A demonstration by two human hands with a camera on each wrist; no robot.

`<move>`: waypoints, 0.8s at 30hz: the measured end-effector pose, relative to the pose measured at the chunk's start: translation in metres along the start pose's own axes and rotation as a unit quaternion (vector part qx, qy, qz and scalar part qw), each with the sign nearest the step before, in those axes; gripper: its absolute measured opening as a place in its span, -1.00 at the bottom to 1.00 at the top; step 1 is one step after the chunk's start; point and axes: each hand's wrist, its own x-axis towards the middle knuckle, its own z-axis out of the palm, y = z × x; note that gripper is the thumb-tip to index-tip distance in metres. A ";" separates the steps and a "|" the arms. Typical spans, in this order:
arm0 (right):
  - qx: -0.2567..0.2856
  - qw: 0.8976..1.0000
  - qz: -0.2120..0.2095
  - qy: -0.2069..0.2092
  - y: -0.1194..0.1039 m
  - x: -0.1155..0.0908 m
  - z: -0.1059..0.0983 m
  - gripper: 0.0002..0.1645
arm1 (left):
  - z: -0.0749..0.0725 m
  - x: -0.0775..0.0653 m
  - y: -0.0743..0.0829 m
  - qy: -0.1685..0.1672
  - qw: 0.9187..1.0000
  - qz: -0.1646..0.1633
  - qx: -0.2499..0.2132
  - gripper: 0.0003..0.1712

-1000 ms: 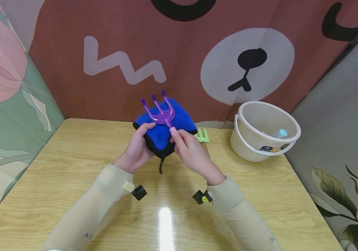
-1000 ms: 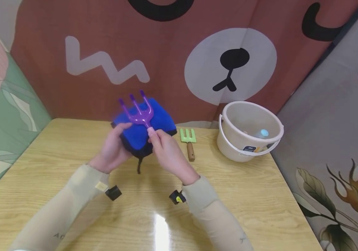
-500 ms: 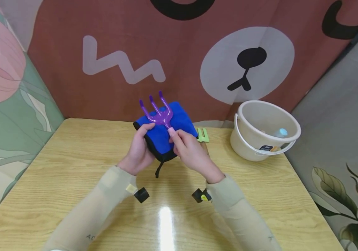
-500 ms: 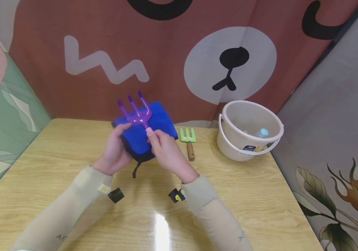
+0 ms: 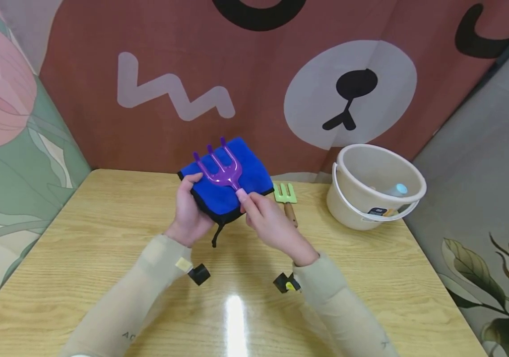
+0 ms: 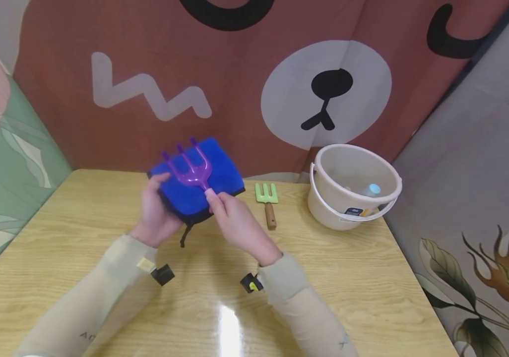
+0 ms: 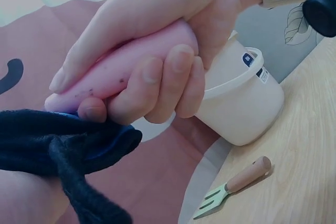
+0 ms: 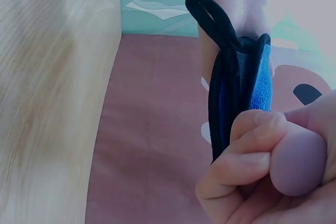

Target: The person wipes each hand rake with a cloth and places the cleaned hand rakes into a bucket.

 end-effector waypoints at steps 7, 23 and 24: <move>0.005 1.000 -0.002 -0.001 0.001 0.000 0.002 -0.39 | -0.002 0.003 0.004 0.001 1.000 0.019 -0.007 -0.34; -0.004 0.999 0.008 -0.034 0.008 -0.008 -0.005 -0.42 | -0.011 0.011 0.024 0.011 0.997 0.072 0.000 -0.39; 0.000 0.999 0.009 -0.036 0.008 -0.009 -0.005 -0.42 | -0.012 0.011 0.025 0.012 0.997 0.074 0.010 -0.39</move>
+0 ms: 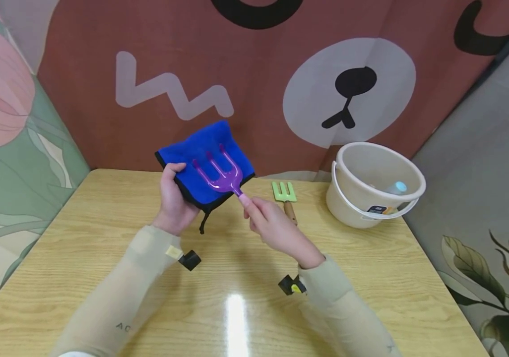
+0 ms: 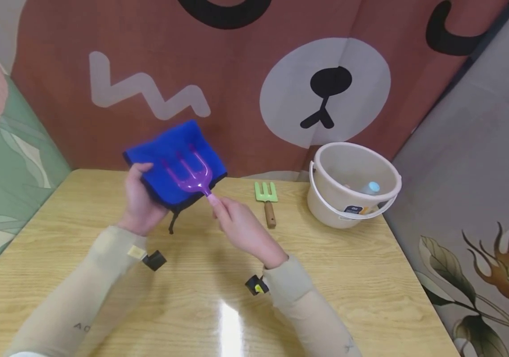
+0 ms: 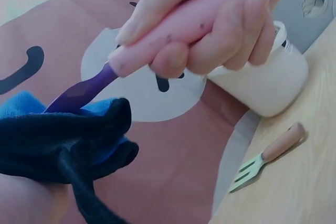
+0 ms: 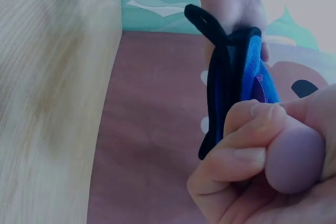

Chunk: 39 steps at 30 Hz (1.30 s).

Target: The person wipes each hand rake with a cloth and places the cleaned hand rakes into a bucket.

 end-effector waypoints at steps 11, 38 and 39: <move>0.004 1.000 0.002 -0.011 0.002 -0.004 0.002 -0.40 | -0.004 0.000 0.009 0.022 0.996 0.019 0.079 -0.43; -0.033 0.992 0.085 0.083 0.037 -0.003 -0.016 -0.39 | -0.007 -0.005 0.034 0.084 0.982 0.083 0.149 -0.50; -0.037 0.992 0.087 0.088 0.037 -0.003 -0.018 -0.42 | -0.008 -0.005 0.034 0.084 0.982 0.084 0.149 -0.50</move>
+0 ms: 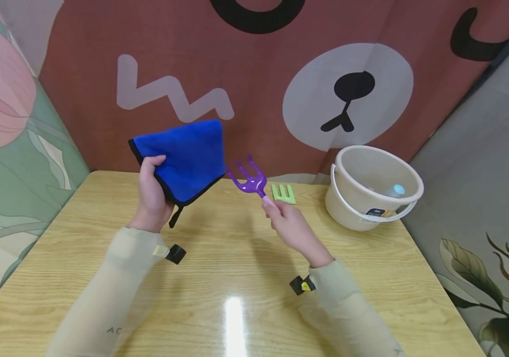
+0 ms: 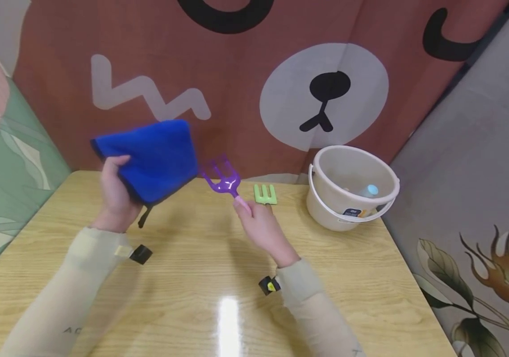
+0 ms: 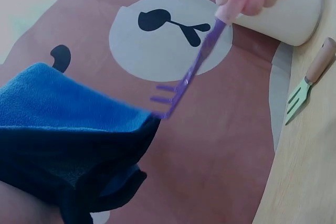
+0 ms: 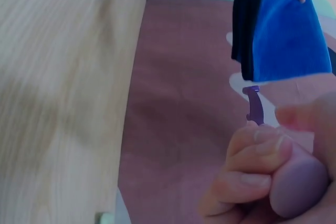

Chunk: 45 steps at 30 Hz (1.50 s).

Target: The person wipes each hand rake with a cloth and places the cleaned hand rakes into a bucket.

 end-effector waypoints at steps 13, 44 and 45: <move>-0.002 0.996 0.001 0.087 0.006 0.007 -0.036 -0.73 | -0.004 -0.006 0.003 0.007 0.999 0.009 0.032 -0.45; -0.133 0.943 0.039 0.304 0.001 -0.013 -0.177 -0.37 | -0.007 -0.008 0.013 0.015 0.998 0.008 0.056 -0.46; -0.134 0.940 0.046 0.309 0.001 -0.014 -0.180 -0.34 | -0.007 -0.009 0.013 0.014 0.998 0.007 0.056 -0.46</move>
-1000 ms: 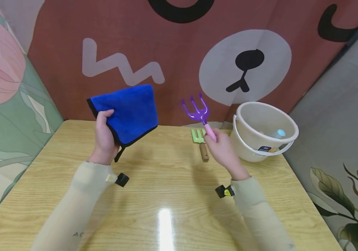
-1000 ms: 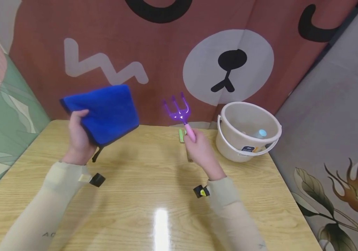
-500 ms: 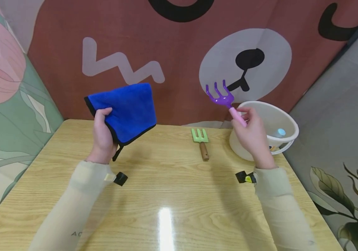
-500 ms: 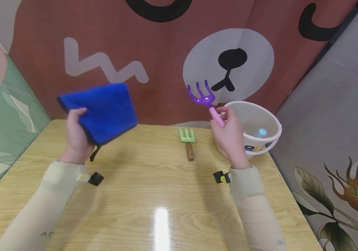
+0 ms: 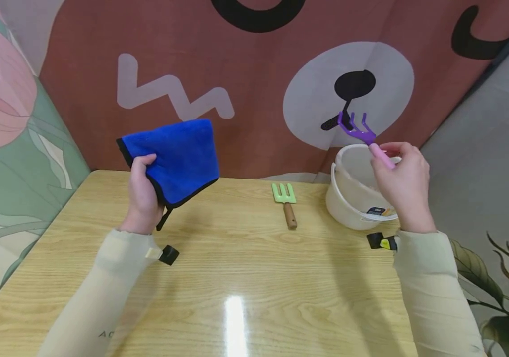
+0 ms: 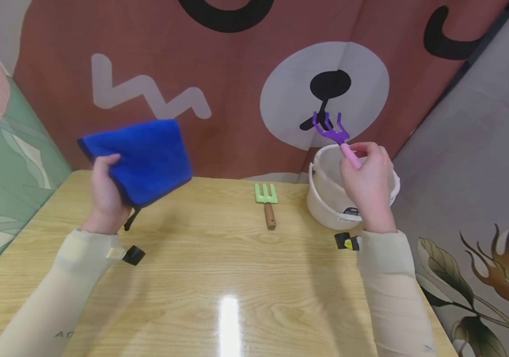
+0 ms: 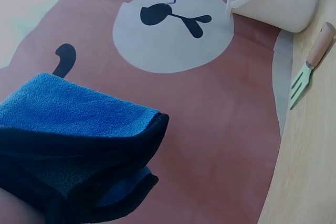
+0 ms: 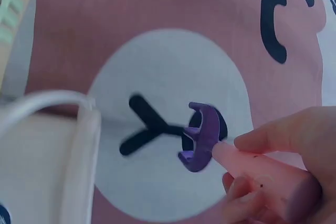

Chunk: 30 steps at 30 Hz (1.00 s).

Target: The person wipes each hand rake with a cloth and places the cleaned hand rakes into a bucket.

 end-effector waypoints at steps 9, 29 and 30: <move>-0.048 0.998 0.009 0.030 0.010 0.005 -0.014 -0.36 | 0.000 0.001 -0.002 0.000 1.000 0.002 -0.004 -0.52; -0.089 0.995 -0.020 0.050 0.018 0.030 -0.003 -0.59 | -0.002 0.001 -0.009 0.007 1.000 -0.002 0.003 -0.49; -0.087 0.995 -0.020 0.051 0.018 0.032 -0.001 -0.58 | -0.002 0.001 -0.010 0.008 1.000 0.000 0.003 -0.50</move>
